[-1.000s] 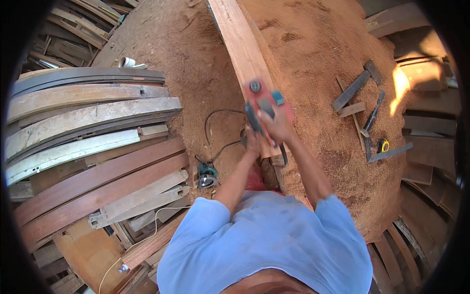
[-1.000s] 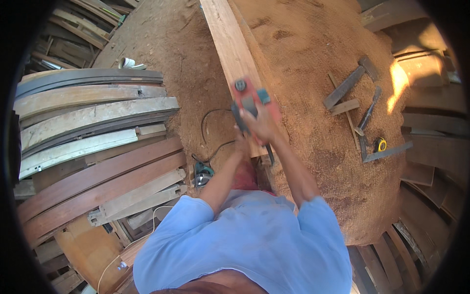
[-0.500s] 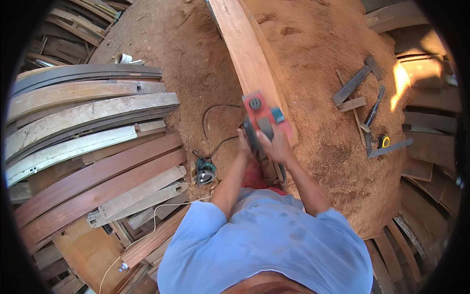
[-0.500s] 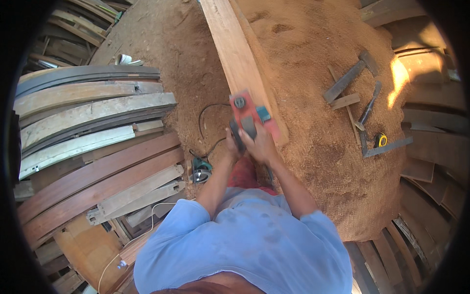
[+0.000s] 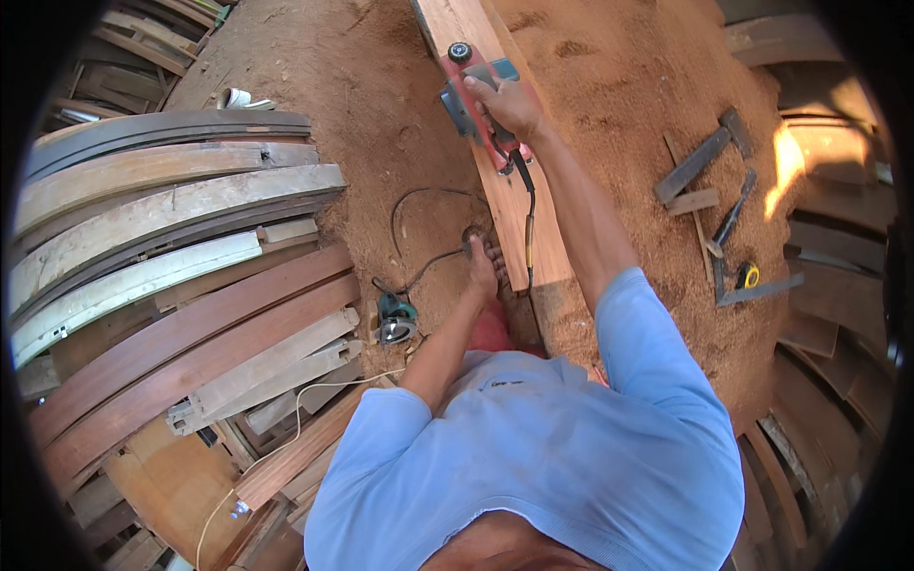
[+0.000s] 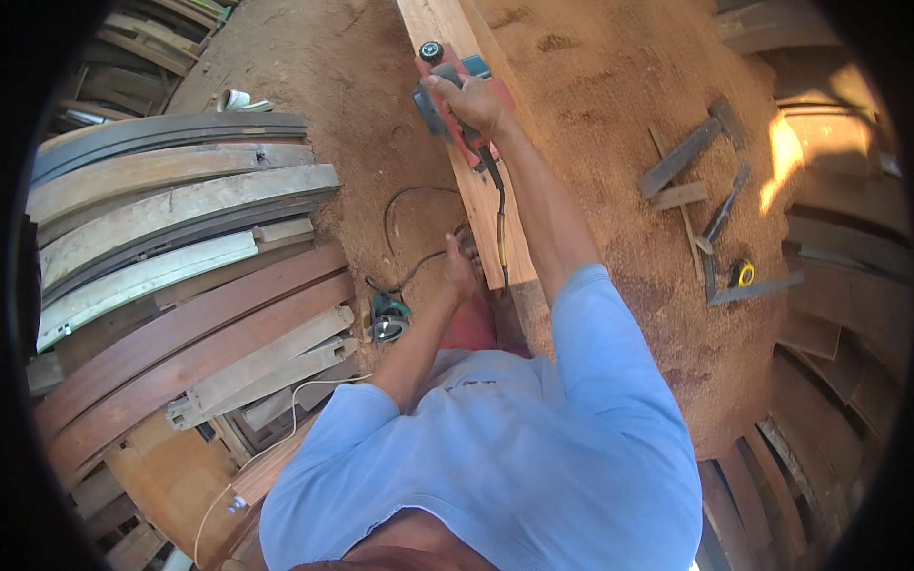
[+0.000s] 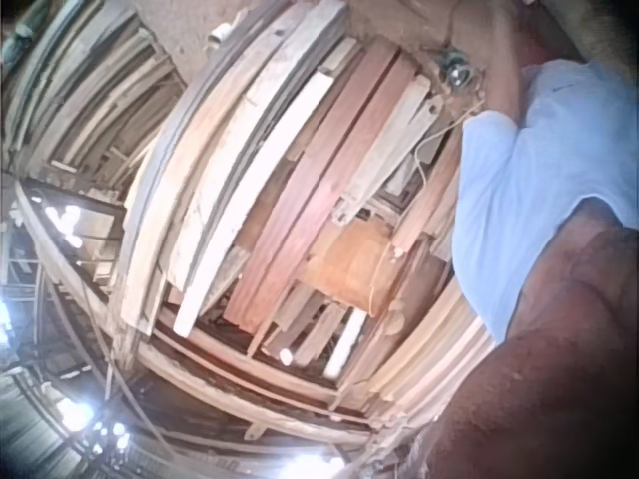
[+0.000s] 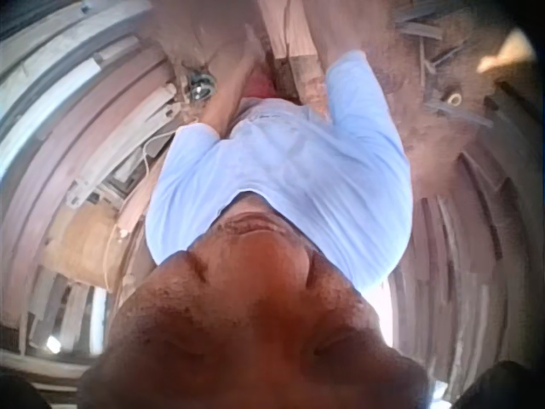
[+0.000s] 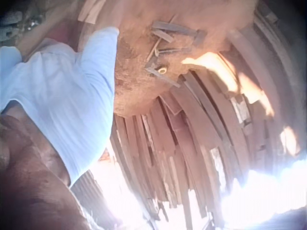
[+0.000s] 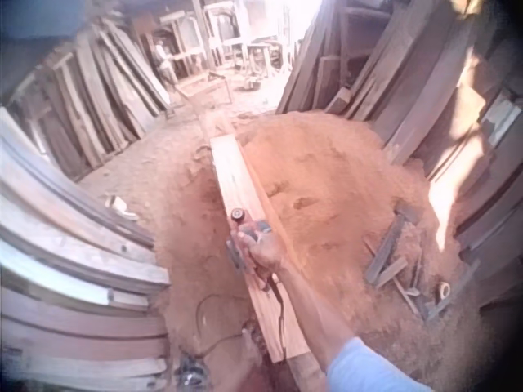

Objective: The person uses a chisel and a mallet to shape the edges of a wooden plank on a workbench. They then use a hand saw to cut the plank and a power sander to smooth the surface. The person handles the wood and tools directly to refine the plank's dimensions and finish.

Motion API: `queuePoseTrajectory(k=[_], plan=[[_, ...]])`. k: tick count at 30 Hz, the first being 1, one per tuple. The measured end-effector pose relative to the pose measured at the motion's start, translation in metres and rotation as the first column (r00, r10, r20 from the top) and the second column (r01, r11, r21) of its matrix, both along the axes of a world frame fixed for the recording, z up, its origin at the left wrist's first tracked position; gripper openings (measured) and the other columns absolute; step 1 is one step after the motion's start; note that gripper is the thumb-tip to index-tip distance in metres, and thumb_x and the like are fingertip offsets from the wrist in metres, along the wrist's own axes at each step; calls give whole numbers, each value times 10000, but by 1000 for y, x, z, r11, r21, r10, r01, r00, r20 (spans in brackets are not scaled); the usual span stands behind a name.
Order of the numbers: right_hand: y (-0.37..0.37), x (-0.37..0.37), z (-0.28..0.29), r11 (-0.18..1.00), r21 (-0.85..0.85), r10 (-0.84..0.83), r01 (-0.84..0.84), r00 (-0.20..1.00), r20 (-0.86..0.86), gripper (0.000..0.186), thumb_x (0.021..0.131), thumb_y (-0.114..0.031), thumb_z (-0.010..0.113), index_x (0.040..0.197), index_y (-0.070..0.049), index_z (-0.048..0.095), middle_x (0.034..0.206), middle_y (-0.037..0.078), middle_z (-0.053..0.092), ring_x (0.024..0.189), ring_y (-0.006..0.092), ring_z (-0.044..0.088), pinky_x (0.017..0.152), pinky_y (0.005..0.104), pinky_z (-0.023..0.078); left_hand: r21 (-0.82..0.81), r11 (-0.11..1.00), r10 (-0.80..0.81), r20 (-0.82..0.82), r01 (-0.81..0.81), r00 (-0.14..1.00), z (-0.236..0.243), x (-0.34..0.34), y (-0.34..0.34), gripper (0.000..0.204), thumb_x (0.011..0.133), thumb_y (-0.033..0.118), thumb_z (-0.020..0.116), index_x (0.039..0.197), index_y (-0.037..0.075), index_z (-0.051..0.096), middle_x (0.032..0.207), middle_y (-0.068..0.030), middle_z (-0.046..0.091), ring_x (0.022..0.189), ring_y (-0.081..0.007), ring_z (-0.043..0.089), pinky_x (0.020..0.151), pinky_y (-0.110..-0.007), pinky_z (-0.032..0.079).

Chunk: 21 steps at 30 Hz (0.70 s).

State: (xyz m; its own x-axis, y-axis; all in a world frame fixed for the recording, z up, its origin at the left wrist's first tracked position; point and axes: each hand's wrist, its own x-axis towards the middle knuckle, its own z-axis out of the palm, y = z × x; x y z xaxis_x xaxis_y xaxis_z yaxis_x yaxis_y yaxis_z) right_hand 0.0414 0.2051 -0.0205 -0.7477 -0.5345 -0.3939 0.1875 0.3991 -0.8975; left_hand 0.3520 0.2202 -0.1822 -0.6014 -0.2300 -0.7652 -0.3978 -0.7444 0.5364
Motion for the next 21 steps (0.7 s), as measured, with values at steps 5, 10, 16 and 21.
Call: queuePoseTrajectory(k=[5, 10, 16, 21], plan=[[76, 101, -17, 995, -81, -77, 63, 981, -177, 639, 949, -548, 631, 1219, 32, 625, 993, 167, 700, 940, 277, 684, 840, 389, 532, 20, 1000, -2, 40, 1, 999, 1, 0, -3, 949, 978, 779, 235, 1634, 110, 85, 1431, -215, 535, 1164, -309, 616, 965, -435, 502], [198, 263, 15, 998, -24, -53, 50, 992, -112, 499, 950, -369, 668, 1249, 25, 597, 1115, 244, 685, 1057, 356, 671, 932, 439, 509, -5, 997, 72, -66, -73, 995, 7, -6, 3, 853, 1013, 708, 225, 1611, 101, 179, 1502, -229, 460, 1302, -371, 520, 1051, -508, 451], [250, 336, 33, 991, 64, -121, 119, 992, 23, 431, 941, -357, 673, 1070, 49, 611, 910, 255, 694, 880, 388, 697, 785, 464, 537, -5, 998, 61, 61, -61, 996, 18, -12, 8, 851, 1027, 681, 190, 1597, 51, 198, 1515, -242, 446, 1335, -382, 502, 1086, -529, 430], [176, 242, 22, 983, 46, -169, 176, 976, -137, 452, 940, -391, 675, 1009, 53, 628, 886, 270, 675, 855, 389, 687, 774, 456, 525, -95, 991, 94, -42, -98, 995, -9, -26, -1, 847, 1017, 701, 234, 1563, 56, 288, 1376, -181, 553, 1191, -298, 582, 973, -438, 491]])
